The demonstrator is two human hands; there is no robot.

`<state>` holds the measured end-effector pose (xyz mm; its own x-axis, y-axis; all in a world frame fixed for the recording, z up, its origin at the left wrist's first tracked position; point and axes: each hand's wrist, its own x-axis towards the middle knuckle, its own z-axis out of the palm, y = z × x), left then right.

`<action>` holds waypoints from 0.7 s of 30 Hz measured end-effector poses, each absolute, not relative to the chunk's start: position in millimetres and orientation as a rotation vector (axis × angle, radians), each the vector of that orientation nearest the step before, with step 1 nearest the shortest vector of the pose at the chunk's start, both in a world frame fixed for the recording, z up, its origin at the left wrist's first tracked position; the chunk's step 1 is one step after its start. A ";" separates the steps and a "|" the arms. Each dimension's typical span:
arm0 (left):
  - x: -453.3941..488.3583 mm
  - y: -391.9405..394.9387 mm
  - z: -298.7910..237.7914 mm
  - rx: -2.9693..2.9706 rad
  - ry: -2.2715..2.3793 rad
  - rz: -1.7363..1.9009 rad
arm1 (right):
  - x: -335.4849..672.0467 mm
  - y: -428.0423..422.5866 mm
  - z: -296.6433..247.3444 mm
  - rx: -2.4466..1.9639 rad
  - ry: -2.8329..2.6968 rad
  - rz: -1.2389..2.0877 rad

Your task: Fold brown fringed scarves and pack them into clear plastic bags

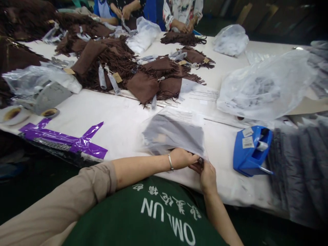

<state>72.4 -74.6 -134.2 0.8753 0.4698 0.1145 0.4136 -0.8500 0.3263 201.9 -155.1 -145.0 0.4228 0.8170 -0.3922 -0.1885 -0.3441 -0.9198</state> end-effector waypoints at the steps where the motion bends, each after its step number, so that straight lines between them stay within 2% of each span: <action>1: 71.7 -71.7 -134.2 2.755 0.672 0.279 | 200.3 -155.0 -145.3 -1.566 -0.549 1.162; 5: 67.1 -61.5 -130.1 2.769 0.859 0.331 | 192.7 -163.8 -147.3 -1.527 -0.556 1.218; 9: 72.4 -55.8 -130.8 2.794 1.057 0.388 | 186.3 -180.8 -146.7 -1.729 -0.820 1.149; 14: 95.1 -49.4 -140.5 2.820 1.068 0.262 | 181.3 -185.3 -148.5 -1.750 -0.973 1.110; 17: 89.1 -49.9 -137.2 2.719 1.067 0.275 | 182.9 -188.9 -147.3 -1.656 -0.813 1.281; 21: 23.5 -64.6 -111.9 2.473 0.752 0.506 | 186.5 -204.9 -136.5 -1.579 -0.674 1.525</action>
